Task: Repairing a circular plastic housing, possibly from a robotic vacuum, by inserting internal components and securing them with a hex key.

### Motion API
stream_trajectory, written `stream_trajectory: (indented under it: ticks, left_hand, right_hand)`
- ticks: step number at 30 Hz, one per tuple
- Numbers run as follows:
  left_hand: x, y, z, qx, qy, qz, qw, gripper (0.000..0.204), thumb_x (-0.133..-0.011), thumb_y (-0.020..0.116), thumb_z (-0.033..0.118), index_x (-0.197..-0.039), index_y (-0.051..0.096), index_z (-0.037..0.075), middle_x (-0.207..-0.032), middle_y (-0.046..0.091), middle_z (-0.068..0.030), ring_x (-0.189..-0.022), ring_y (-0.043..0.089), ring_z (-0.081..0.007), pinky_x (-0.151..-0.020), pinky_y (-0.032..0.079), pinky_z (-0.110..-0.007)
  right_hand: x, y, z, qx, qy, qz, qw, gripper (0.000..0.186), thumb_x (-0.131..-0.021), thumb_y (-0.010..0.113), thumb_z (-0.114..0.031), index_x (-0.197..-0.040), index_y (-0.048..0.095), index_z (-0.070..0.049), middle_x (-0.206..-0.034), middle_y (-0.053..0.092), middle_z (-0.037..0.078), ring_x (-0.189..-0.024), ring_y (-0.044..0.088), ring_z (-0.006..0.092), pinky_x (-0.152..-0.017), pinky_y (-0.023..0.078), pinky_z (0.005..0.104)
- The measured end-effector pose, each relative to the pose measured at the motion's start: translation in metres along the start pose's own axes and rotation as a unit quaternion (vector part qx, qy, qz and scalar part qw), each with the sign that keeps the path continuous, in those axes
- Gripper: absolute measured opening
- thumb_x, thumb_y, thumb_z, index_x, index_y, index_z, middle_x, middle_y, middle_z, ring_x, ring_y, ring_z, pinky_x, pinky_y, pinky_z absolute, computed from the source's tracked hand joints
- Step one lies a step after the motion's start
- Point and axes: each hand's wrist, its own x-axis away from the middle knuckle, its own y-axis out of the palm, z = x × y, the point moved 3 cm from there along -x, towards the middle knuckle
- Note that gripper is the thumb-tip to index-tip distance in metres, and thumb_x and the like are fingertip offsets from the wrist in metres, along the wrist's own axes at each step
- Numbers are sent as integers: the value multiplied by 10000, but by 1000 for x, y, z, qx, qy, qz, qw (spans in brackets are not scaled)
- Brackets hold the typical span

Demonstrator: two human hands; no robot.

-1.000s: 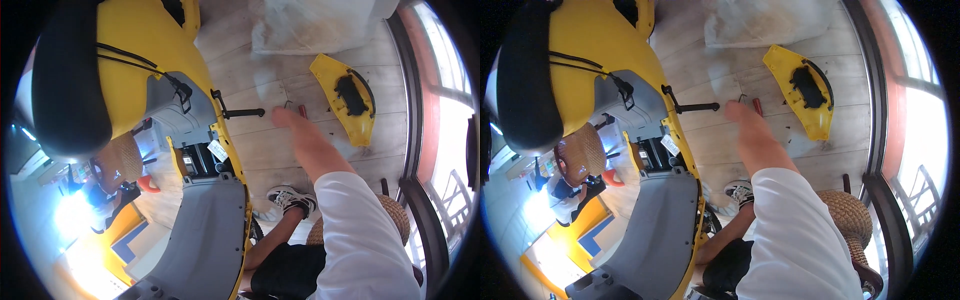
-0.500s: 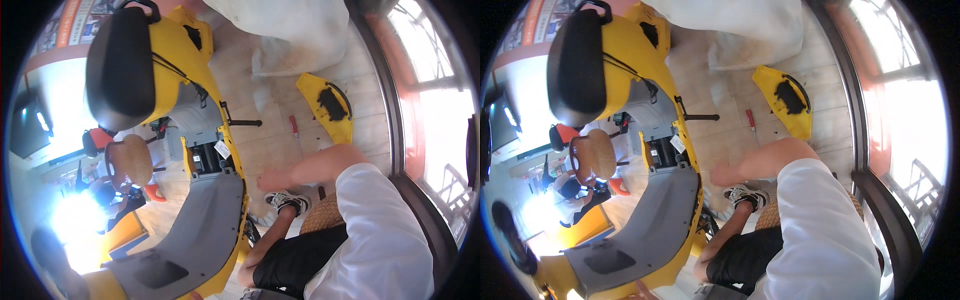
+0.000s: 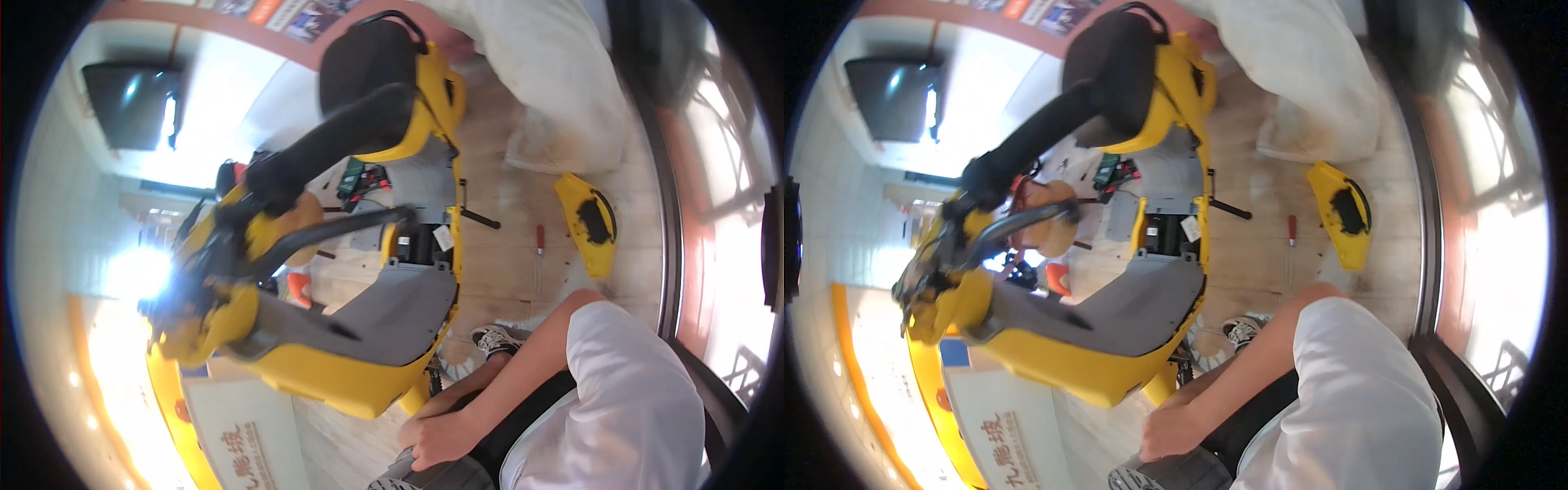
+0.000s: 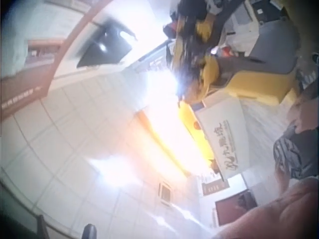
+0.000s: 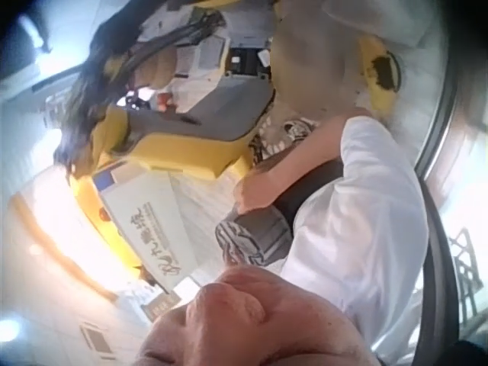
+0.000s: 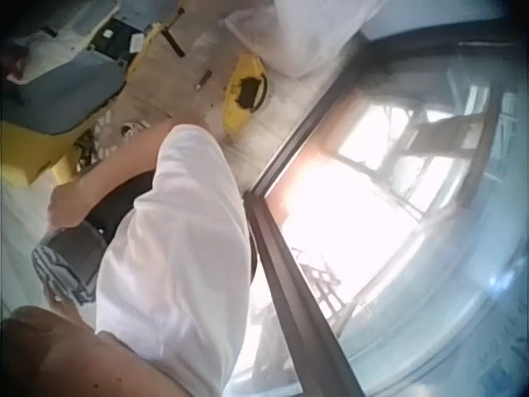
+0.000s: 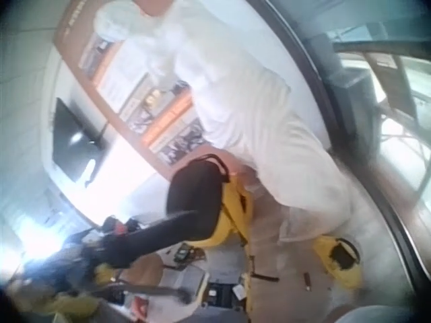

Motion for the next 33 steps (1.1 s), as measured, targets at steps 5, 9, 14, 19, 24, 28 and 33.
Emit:
stream_trajectory:
  ticks: [5,9,14,19,24,28,33]
  left_hand:
    - [87,41,-38,60,-73,95,991,587,-947,745,267,-1407,575,-56,-1369,621,-274,-1326,532,-427,-1115,437,-473]
    - [143,70,-29,110,-149,156,970,593,-950,740,286,-1404,577,-58,-1366,620,-276,-1293,562,-427,-1117,433,-479]
    - [126,48,19,-82,-63,211,972,551,-936,689,390,-1319,657,-5,-1287,652,-245,-1181,604,-422,-1041,449,-495]
    - [137,70,7,1,-114,191,975,715,-883,633,576,-1425,628,108,-1503,538,-180,-1412,427,-435,-1165,295,-585]
    - [110,41,31,79,-161,190,965,611,-850,678,407,-1357,672,66,-1485,556,-185,-1423,420,-428,-1182,246,-575]
    - [106,59,34,108,-184,203,956,609,-808,722,415,-1323,701,90,-1473,569,-180,-1417,431,-419,-1187,228,-555]
    - [109,60,32,142,-169,213,952,602,-802,726,424,-1311,715,102,-1479,567,-174,-1422,437,-397,-1185,243,-552]
  right_hand:
    - [-50,36,-26,-183,48,4,982,124,-930,621,-168,-1010,608,-74,-859,702,168,-855,710,371,-709,543,484]
    - [-72,58,-50,-226,80,-87,967,115,-954,611,-179,-1016,627,-83,-878,706,179,-875,705,386,-734,539,487]
    - [-85,60,-59,-221,110,-110,963,133,-969,624,-206,-1021,635,-84,-893,693,185,-899,685,392,-758,540,478]
    - [-106,53,-44,-230,158,-57,959,103,-918,710,-90,-1008,687,-44,-1077,679,202,-883,686,343,-782,545,420]
    - [-126,23,-38,-194,230,-45,953,160,-962,676,-13,-1119,708,2,-993,744,78,-869,692,125,-783,558,274]
    - [-136,27,-15,-299,283,-66,909,261,-960,650,15,-1221,668,13,-994,724,71,-874,695,130,-780,550,268]
    - [-151,15,-40,-395,370,-134,831,276,-1013,588,21,-1287,616,9,-1056,656,83,-939,721,164,-792,590,271]
